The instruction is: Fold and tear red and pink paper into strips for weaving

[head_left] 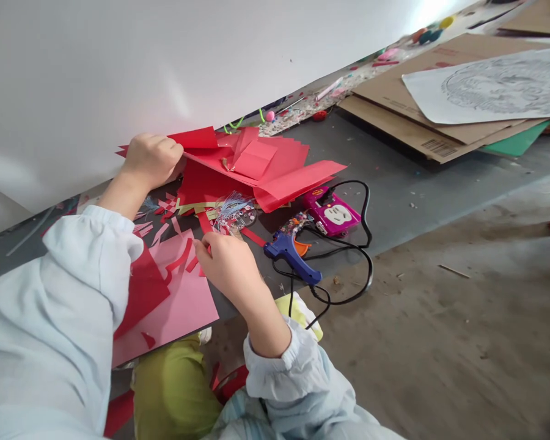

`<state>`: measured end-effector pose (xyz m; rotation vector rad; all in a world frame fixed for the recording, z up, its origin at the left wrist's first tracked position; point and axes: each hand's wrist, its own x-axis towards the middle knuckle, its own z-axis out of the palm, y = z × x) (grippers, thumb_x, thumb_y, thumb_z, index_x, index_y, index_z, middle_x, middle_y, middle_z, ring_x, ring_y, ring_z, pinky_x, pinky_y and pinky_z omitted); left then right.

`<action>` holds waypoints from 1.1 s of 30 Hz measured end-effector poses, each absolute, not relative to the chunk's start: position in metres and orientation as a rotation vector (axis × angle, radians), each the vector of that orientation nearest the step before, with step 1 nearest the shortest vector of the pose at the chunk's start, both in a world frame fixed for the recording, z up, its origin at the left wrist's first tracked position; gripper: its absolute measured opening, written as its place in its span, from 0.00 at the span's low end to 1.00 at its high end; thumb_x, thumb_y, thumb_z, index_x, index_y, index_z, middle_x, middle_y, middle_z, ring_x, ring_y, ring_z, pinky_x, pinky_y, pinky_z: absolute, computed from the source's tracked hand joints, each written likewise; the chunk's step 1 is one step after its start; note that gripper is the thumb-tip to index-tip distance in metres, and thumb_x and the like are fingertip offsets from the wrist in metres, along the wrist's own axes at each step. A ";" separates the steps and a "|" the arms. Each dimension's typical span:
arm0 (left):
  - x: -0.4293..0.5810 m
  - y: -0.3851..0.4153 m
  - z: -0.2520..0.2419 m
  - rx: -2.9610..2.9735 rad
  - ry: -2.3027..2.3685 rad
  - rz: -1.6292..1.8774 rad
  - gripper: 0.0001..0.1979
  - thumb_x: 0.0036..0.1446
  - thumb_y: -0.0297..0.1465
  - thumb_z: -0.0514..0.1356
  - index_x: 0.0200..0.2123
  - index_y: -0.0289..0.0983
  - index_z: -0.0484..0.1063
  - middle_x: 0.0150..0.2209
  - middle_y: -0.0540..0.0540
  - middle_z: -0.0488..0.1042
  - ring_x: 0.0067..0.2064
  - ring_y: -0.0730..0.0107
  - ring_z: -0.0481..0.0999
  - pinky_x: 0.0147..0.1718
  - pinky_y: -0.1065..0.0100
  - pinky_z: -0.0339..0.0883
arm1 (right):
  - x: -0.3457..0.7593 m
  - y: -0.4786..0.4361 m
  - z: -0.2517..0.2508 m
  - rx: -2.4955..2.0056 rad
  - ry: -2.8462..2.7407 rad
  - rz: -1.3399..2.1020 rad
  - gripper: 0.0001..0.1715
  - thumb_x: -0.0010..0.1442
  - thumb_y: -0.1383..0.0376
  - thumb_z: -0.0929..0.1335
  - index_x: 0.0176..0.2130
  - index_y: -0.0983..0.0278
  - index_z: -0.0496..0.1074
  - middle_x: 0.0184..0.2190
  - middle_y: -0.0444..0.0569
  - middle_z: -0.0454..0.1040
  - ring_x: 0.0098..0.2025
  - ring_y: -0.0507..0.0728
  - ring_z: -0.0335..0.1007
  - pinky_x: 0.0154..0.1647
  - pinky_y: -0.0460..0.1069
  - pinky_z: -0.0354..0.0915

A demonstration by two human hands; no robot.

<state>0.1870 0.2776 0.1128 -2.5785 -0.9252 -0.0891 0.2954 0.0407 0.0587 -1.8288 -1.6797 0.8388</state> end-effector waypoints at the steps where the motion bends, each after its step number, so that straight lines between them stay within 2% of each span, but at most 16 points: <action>1: 0.189 0.273 0.119 -2.502 -0.982 -0.004 0.14 0.59 0.31 0.49 0.34 0.36 0.75 0.33 0.40 0.75 0.42 0.56 0.74 0.44 0.53 0.64 | 0.296 0.041 0.058 -1.833 -1.686 0.835 0.21 0.71 0.61 0.58 0.37 0.64 0.76 0.34 0.52 0.81 0.34 0.57 0.75 0.30 0.51 0.49; 5: 0.194 0.259 0.138 -2.441 -1.063 0.021 0.16 0.64 0.31 0.45 0.38 0.38 0.74 0.38 0.41 0.77 0.40 0.61 0.70 0.44 0.54 0.64 | 0.296 0.040 0.057 -1.857 -1.686 0.809 0.21 0.71 0.60 0.58 0.37 0.64 0.76 0.35 0.53 0.82 0.35 0.58 0.75 0.30 0.50 0.50; 12: 0.183 0.247 0.158 -2.382 -1.166 0.016 0.16 0.65 0.32 0.46 0.42 0.36 0.74 0.43 0.40 0.78 0.43 0.60 0.72 0.44 0.55 0.64 | 0.298 0.041 0.055 -1.865 -1.684 0.800 0.20 0.70 0.61 0.58 0.34 0.63 0.75 0.34 0.52 0.82 0.36 0.58 0.76 0.31 0.50 0.52; 19: 0.163 0.223 0.198 -2.197 -1.317 -0.065 0.19 0.63 0.29 0.47 0.47 0.30 0.75 0.43 0.38 0.77 0.47 0.58 0.74 0.46 0.53 0.65 | 0.297 0.045 0.048 -1.944 -1.628 0.713 0.21 0.70 0.61 0.58 0.37 0.66 0.76 0.38 0.60 0.81 0.40 0.64 0.78 0.34 0.51 0.57; 21: 0.155 0.214 0.211 -2.134 -1.340 -0.088 0.19 0.61 0.30 0.48 0.46 0.30 0.75 0.42 0.42 0.76 0.47 0.60 0.74 0.46 0.53 0.64 | 0.295 0.046 0.045 -1.913 -1.624 0.727 0.20 0.70 0.62 0.59 0.38 0.66 0.76 0.38 0.61 0.81 0.41 0.64 0.78 0.36 0.51 0.58; 24: 0.141 0.196 0.226 -2.061 -1.351 -0.055 0.22 0.59 0.31 0.45 0.47 0.29 0.74 0.40 0.46 0.74 0.49 0.59 0.75 0.46 0.50 0.63 | 0.290 0.048 0.042 -1.830 -1.612 0.766 0.18 0.68 0.64 0.60 0.39 0.66 0.76 0.39 0.59 0.82 0.42 0.63 0.78 0.38 0.51 0.61; 26: 0.129 0.182 0.232 -2.026 -1.357 -0.019 0.25 0.58 0.31 0.42 0.47 0.28 0.74 0.39 0.47 0.73 0.49 0.58 0.75 0.44 0.49 0.63 | 0.285 0.049 0.039 -1.754 -1.593 0.804 0.16 0.67 0.65 0.60 0.44 0.65 0.75 0.38 0.55 0.82 0.41 0.60 0.78 0.39 0.50 0.62; 29: 0.108 0.161 0.237 -1.979 -1.382 0.016 0.27 0.56 0.31 0.40 0.46 0.29 0.74 0.38 0.50 0.72 0.49 0.59 0.75 0.43 0.49 0.62 | 0.275 0.051 0.035 -1.669 -1.534 0.832 0.21 0.67 0.62 0.62 0.56 0.66 0.68 0.39 0.50 0.82 0.42 0.57 0.78 0.41 0.48 0.64; 33: 0.075 0.133 0.236 -1.969 -1.395 0.015 0.24 0.55 0.30 0.42 0.43 0.30 0.74 0.37 0.49 0.73 0.49 0.60 0.76 0.44 0.49 0.63 | 0.264 0.050 0.028 -1.631 -1.345 0.772 0.37 0.66 0.62 0.63 0.67 0.73 0.48 0.43 0.53 0.80 0.44 0.59 0.77 0.43 0.50 0.64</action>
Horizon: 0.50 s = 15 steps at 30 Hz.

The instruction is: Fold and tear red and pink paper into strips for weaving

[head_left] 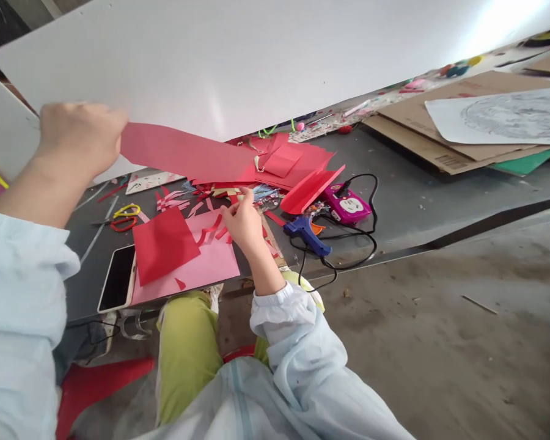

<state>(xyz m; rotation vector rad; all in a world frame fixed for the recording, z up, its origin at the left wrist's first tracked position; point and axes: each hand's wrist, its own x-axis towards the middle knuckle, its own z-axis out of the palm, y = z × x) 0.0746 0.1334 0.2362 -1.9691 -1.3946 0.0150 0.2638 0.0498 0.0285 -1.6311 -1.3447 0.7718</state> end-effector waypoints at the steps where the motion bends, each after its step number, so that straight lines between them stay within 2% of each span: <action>1: 0.065 0.127 0.235 -1.964 -1.385 -0.004 0.22 0.55 0.29 0.43 0.42 0.30 0.74 0.37 0.48 0.74 0.48 0.60 0.77 0.44 0.49 0.64 | 0.262 0.049 0.028 -1.614 -1.293 0.749 0.41 0.65 0.62 0.64 0.68 0.73 0.44 0.44 0.54 0.80 0.43 0.59 0.77 0.42 0.50 0.64; 3: 0.047 0.113 0.230 -1.939 -1.396 -0.022 0.21 0.54 0.29 0.45 0.41 0.31 0.75 0.36 0.46 0.75 0.47 0.58 0.77 0.45 0.50 0.65 | 0.260 0.046 0.026 -1.580 -1.238 0.707 0.45 0.63 0.64 0.65 0.70 0.71 0.42 0.46 0.54 0.79 0.42 0.59 0.76 0.40 0.50 0.63; 5: 0.028 0.100 0.223 -1.907 -1.423 -0.047 0.21 0.56 0.30 0.45 0.40 0.32 0.76 0.35 0.44 0.75 0.47 0.57 0.77 0.45 0.52 0.64 | 0.259 0.043 0.026 -1.562 -1.266 0.679 0.43 0.62 0.65 0.65 0.70 0.69 0.45 0.46 0.53 0.79 0.41 0.58 0.75 0.39 0.50 0.62; 8: 0.004 0.078 0.211 -1.941 -1.443 -0.043 0.20 0.58 0.33 0.46 0.42 0.38 0.77 0.36 0.43 0.77 0.46 0.56 0.78 0.44 0.56 0.65 | 0.258 0.039 0.025 -1.544 -1.350 0.652 0.36 0.61 0.66 0.64 0.67 0.65 0.57 0.44 0.50 0.79 0.40 0.57 0.74 0.39 0.49 0.62; 11: -0.013 0.057 0.198 -1.965 -1.491 -0.010 0.23 0.62 0.36 0.44 0.47 0.40 0.77 0.39 0.40 0.78 0.47 0.51 0.78 0.42 0.55 0.66 | 0.255 0.034 0.024 -1.526 -1.425 0.587 0.24 0.61 0.68 0.63 0.57 0.63 0.70 0.43 0.48 0.79 0.40 0.55 0.73 0.40 0.48 0.62; 13: -0.021 0.046 0.189 -2.005 -1.528 0.004 0.24 0.64 0.36 0.43 0.51 0.41 0.76 0.43 0.38 0.79 0.49 0.51 0.78 0.43 0.54 0.66 | 0.251 0.028 0.024 -1.504 -1.478 0.541 0.19 0.62 0.68 0.63 0.50 0.62 0.75 0.44 0.48 0.79 0.40 0.54 0.73 0.41 0.47 0.62; 15: -0.027 0.040 0.180 -2.032 -1.533 0.016 0.23 0.66 0.35 0.42 0.51 0.42 0.75 0.48 0.39 0.79 0.50 0.52 0.77 0.45 0.54 0.66 | 0.247 0.022 0.024 -1.499 -1.571 0.483 0.17 0.64 0.67 0.63 0.49 0.62 0.77 0.46 0.49 0.78 0.41 0.54 0.73 0.40 0.46 0.61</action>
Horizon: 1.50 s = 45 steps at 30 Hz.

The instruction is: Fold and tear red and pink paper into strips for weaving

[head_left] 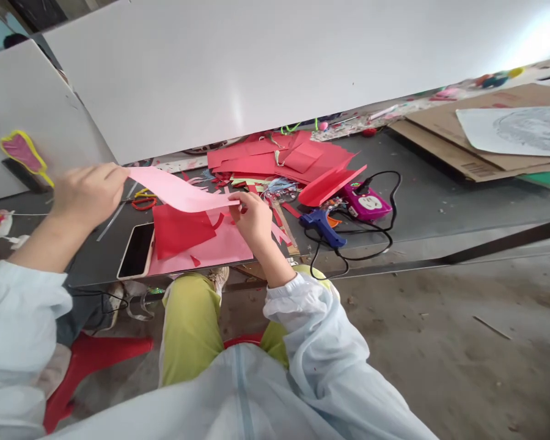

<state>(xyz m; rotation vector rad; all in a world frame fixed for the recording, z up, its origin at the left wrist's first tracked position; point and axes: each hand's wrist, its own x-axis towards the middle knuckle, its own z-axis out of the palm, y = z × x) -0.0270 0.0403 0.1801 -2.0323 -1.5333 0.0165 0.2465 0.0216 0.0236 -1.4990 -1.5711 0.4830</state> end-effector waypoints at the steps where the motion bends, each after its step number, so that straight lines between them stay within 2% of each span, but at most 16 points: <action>1: -0.030 0.039 0.176 -2.038 -1.519 0.020 0.23 0.67 0.35 0.42 0.51 0.43 0.75 0.49 0.39 0.79 0.50 0.53 0.77 0.46 0.54 0.66 | 0.244 0.018 0.023 -1.511 -1.644 0.430 0.18 0.65 0.67 0.62 0.50 0.61 0.77 0.47 0.50 0.78 0.42 0.54 0.73 0.39 0.46 0.61; 5: -0.038 0.042 0.160 -2.043 -1.430 0.051 0.24 0.69 0.33 0.39 0.45 0.41 0.75 0.52 0.39 0.77 0.54 0.53 0.75 0.45 0.55 0.66 | 0.227 0.000 0.016 -1.494 -2.029 0.183 0.21 0.69 0.67 0.59 0.54 0.60 0.75 0.45 0.52 0.77 0.47 0.56 0.71 0.36 0.48 0.57; 10: -0.043 0.049 0.151 -2.054 -1.505 0.089 0.22 0.68 0.31 0.40 0.43 0.38 0.75 0.56 0.37 0.74 0.58 0.52 0.69 0.45 0.56 0.64 | 0.201 -0.020 0.003 -1.320 -2.277 0.113 0.20 0.71 0.67 0.58 0.46 0.61 0.77 0.41 0.53 0.77 0.43 0.57 0.68 0.31 0.50 0.53; 12: -0.044 0.050 0.150 -2.053 -1.539 0.091 0.22 0.68 0.31 0.41 0.43 0.38 0.76 0.56 0.36 0.73 0.58 0.52 0.68 0.44 0.56 0.64 | 0.192 -0.024 -0.002 -1.239 -2.346 0.083 0.21 0.72 0.68 0.57 0.44 0.62 0.77 0.43 0.55 0.76 0.46 0.58 0.66 0.35 0.50 0.56; 17: -0.045 0.050 0.146 -2.036 -1.623 0.076 0.22 0.66 0.31 0.42 0.45 0.35 0.76 0.55 0.36 0.72 0.54 0.52 0.67 0.45 0.55 0.63 | 0.178 -0.026 -0.009 -1.123 -2.454 0.059 0.20 0.72 0.69 0.57 0.45 0.65 0.76 0.51 0.57 0.74 0.52 0.60 0.63 0.51 0.53 0.59; 20: -0.042 0.049 0.143 -2.051 -1.660 0.073 0.21 0.66 0.30 0.44 0.47 0.33 0.75 0.56 0.36 0.71 0.54 0.54 0.65 0.47 0.56 0.62 | 0.175 -0.026 -0.011 -1.120 -2.507 0.086 0.19 0.71 0.70 0.57 0.45 0.66 0.76 0.47 0.57 0.76 0.51 0.60 0.66 0.52 0.53 0.61; 23: -0.034 0.050 0.141 -2.065 -1.691 0.069 0.19 0.66 0.30 0.46 0.49 0.33 0.75 0.55 0.38 0.72 0.51 0.58 0.66 0.48 0.57 0.62 | 0.176 -0.027 -0.008 -1.179 -2.536 0.128 0.18 0.69 0.72 0.58 0.45 0.66 0.76 0.42 0.57 0.76 0.46 0.60 0.69 0.46 0.53 0.65; 28: -0.013 0.058 0.137 -2.108 -1.695 0.075 0.18 0.66 0.29 0.48 0.51 0.32 0.75 0.55 0.40 0.72 0.49 0.61 0.68 0.49 0.58 0.63 | 0.186 -0.026 0.003 -1.357 -2.517 0.184 0.18 0.66 0.74 0.59 0.44 0.67 0.76 0.42 0.59 0.76 0.46 0.61 0.72 0.39 0.51 0.66; 33: 0.008 0.068 0.135 -2.158 -1.661 0.065 0.20 0.68 0.27 0.46 0.52 0.30 0.74 0.56 0.40 0.72 0.49 0.61 0.70 0.50 0.57 0.64 | 0.197 -0.024 0.012 -1.520 -2.473 0.226 0.18 0.64 0.76 0.60 0.44 0.68 0.76 0.42 0.61 0.76 0.45 0.62 0.74 0.38 0.52 0.68; 37: 0.020 0.063 0.135 -2.169 -1.651 0.043 0.22 0.69 0.29 0.44 0.57 0.31 0.72 0.55 0.40 0.73 0.49 0.57 0.73 0.49 0.56 0.67 | 0.198 -0.025 0.015 -1.531 -2.468 0.241 0.18 0.63 0.77 0.60 0.45 0.70 0.76 0.42 0.61 0.77 0.46 0.63 0.74 0.40 0.53 0.70; 40: 0.021 0.047 0.131 -2.158 -1.666 0.022 0.21 0.68 0.31 0.48 0.59 0.35 0.71 0.57 0.41 0.73 0.49 0.55 0.76 0.46 0.57 0.68 | 0.194 -0.027 0.014 -1.477 -2.480 0.242 0.18 0.64 0.77 0.59 0.46 0.70 0.75 0.43 0.61 0.77 0.47 0.63 0.74 0.40 0.53 0.70; 43: 0.016 0.020 0.118 -2.223 -1.722 -0.087 0.18 0.65 0.31 0.53 0.53 0.39 0.76 0.56 0.44 0.76 0.47 0.58 0.79 0.42 0.62 0.69 | 0.188 -0.028 0.011 -1.402 -2.494 0.243 0.18 0.66 0.75 0.58 0.45 0.69 0.75 0.44 0.61 0.76 0.49 0.63 0.72 0.42 0.53 0.70; 45: 0.010 -0.002 0.105 -2.329 -1.750 -0.196 0.15 0.63 0.31 0.55 0.48 0.39 0.79 0.49 0.45 0.80 0.41 0.61 0.80 0.39 0.64 0.69 | 0.184 -0.027 0.008 -1.352 -2.502 0.248 0.18 0.67 0.75 0.58 0.44 0.68 0.75 0.44 0.60 0.76 0.50 0.63 0.71 0.44 0.53 0.69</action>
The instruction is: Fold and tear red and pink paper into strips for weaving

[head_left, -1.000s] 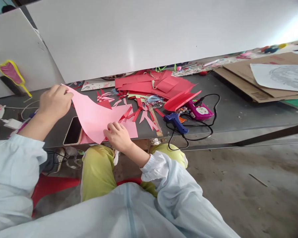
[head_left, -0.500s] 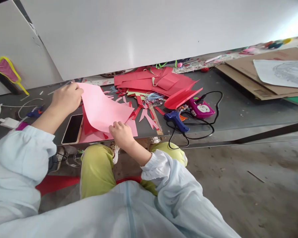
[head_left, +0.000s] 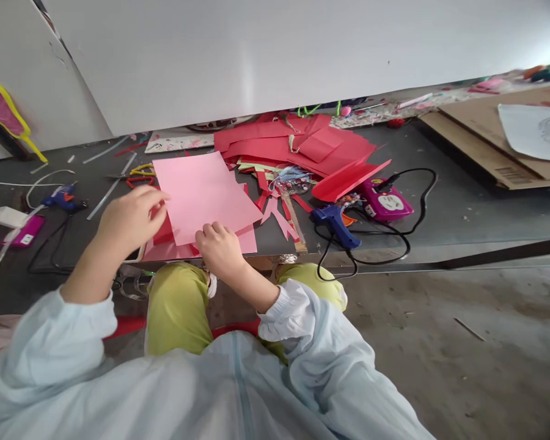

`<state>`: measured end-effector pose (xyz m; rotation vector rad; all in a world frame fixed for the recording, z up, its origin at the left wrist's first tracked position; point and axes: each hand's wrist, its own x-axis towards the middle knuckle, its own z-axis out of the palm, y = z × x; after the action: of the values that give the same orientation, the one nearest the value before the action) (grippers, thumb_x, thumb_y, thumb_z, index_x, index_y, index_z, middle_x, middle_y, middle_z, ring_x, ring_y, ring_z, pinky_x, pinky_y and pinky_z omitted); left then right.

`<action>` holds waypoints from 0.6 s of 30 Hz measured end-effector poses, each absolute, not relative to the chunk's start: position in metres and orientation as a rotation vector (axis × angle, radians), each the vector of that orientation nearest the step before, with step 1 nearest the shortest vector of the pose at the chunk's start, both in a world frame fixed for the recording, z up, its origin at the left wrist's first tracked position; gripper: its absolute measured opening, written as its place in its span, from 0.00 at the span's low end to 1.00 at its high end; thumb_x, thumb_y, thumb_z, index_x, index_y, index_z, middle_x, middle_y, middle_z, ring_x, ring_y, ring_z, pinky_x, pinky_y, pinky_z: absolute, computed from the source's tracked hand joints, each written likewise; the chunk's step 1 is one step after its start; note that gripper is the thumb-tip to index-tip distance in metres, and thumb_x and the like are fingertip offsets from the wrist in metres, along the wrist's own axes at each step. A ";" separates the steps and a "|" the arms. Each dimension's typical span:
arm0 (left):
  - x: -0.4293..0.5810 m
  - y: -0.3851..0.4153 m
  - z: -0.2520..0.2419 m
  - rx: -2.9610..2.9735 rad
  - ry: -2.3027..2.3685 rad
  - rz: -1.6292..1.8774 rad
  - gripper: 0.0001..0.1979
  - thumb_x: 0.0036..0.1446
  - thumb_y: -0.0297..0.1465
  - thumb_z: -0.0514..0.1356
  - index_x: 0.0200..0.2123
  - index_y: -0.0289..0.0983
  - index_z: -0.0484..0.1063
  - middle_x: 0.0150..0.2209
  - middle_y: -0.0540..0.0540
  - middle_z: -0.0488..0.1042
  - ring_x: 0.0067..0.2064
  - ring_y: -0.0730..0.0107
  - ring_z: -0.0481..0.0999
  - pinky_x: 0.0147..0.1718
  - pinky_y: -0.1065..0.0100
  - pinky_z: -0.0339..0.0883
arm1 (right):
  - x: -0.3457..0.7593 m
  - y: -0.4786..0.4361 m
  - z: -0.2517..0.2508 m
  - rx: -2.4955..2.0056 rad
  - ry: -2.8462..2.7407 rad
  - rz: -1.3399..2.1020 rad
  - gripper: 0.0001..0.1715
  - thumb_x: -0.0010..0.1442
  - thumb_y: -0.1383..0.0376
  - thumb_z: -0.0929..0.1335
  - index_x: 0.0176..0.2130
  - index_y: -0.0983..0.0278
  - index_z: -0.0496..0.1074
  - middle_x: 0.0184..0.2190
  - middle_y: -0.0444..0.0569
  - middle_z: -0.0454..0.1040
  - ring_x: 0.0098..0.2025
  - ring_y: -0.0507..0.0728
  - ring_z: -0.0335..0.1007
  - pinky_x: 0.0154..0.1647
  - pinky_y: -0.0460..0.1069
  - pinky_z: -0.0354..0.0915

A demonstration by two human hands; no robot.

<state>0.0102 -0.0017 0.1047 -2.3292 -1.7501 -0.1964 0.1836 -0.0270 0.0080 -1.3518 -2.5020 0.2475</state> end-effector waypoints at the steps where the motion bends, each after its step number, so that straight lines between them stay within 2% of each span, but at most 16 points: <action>1: 0.008 -0.013 0.097 -2.380 -1.764 -0.233 0.15 0.63 0.33 0.55 0.47 0.39 0.79 0.48 0.45 0.80 0.41 0.61 0.80 0.39 0.64 0.70 | 0.181 -0.027 0.006 -1.328 -2.504 0.250 0.18 0.68 0.74 0.58 0.44 0.68 0.75 0.44 0.60 0.76 0.50 0.63 0.71 0.45 0.53 0.69; 5: 0.003 -0.048 0.064 -2.478 -1.739 -0.328 0.14 0.63 0.33 0.54 0.42 0.37 0.80 0.42 0.43 0.82 0.44 0.59 0.78 0.48 0.61 0.70 | 0.172 -0.025 -0.001 -1.267 -2.502 0.266 0.17 0.69 0.73 0.58 0.45 0.68 0.75 0.44 0.60 0.76 0.50 0.63 0.70 0.47 0.54 0.68; 9: 0.006 -0.058 0.037 -2.490 -1.739 -0.276 0.13 0.60 0.30 0.57 0.44 0.37 0.80 0.45 0.40 0.81 0.48 0.54 0.76 0.53 0.55 0.68 | 0.162 -0.023 -0.010 -1.237 -2.494 0.287 0.17 0.69 0.72 0.58 0.46 0.67 0.74 0.44 0.59 0.76 0.49 0.63 0.70 0.47 0.54 0.67; 13: 0.008 -0.051 0.027 -2.387 -1.773 -0.237 0.12 0.63 0.29 0.56 0.38 0.40 0.81 0.39 0.43 0.82 0.42 0.55 0.75 0.46 0.56 0.68 | 0.163 -0.019 -0.008 -1.202 -2.492 0.318 0.15 0.70 0.67 0.60 0.46 0.66 0.75 0.43 0.56 0.77 0.48 0.62 0.71 0.46 0.53 0.67; 16: 0.004 -0.043 0.029 -2.260 -1.833 -0.302 0.13 0.65 0.33 0.55 0.39 0.38 0.81 0.38 0.42 0.82 0.41 0.54 0.74 0.44 0.56 0.68 | 0.180 -0.011 0.006 -1.176 -2.382 0.355 0.18 0.70 0.59 0.63 0.50 0.66 0.74 0.46 0.55 0.78 0.49 0.62 0.70 0.48 0.53 0.65; 18: 0.001 -0.038 0.031 -2.174 -1.894 -0.345 0.13 0.65 0.33 0.56 0.40 0.38 0.81 0.39 0.42 0.82 0.43 0.53 0.75 0.44 0.57 0.68 | 0.197 -0.006 0.017 -1.225 -2.190 0.395 0.16 0.70 0.62 0.63 0.49 0.67 0.75 0.44 0.54 0.79 0.47 0.60 0.71 0.47 0.51 0.64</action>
<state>0.0014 -0.0377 0.0310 -2.1744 -1.8935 -0.3447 0.1974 -0.0057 0.0171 -1.2247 -2.1903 0.3946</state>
